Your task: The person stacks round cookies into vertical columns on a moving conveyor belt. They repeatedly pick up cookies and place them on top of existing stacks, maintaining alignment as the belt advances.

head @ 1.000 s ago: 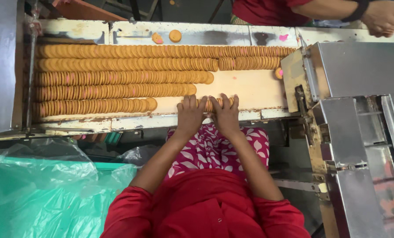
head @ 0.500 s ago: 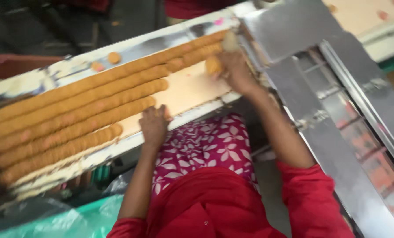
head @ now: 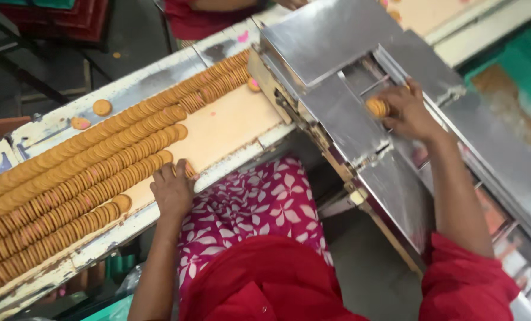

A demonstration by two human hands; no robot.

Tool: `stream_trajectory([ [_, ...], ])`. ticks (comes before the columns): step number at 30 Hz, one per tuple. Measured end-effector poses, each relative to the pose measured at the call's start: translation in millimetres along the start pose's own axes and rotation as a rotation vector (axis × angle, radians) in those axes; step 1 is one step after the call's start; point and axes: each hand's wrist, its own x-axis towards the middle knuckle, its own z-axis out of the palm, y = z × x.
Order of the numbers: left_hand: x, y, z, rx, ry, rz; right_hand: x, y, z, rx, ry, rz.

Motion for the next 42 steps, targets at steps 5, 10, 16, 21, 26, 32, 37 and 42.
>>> stream_trajectory([
  [5,7,7,3,0.036,0.035,0.055,-18,6,-41,0.531,0.122,0.264],
  [10,8,4,10,0.056,0.007,0.023,5,-70,-61,0.586,0.458,0.037],
  [16,10,7,6,0.023,-0.01,0.016,90,-242,20,0.188,0.005,-0.278],
  [21,4,13,-2,-0.007,0.136,0.009,175,-331,147,-0.025,-0.224,-0.449],
  [26,8,14,-3,-0.073,0.107,-0.023,221,-369,247,0.087,-0.165,-0.246],
  [32,9,8,-5,-0.108,0.136,0.022,211,-373,295,0.143,0.147,-0.205],
  [37,8,12,-4,-0.128,0.163,0.031,196,-343,277,0.292,0.11,-0.162],
  [42,8,16,6,-0.119,0.16,0.024,162,-316,252,0.347,0.063,-0.242],
])
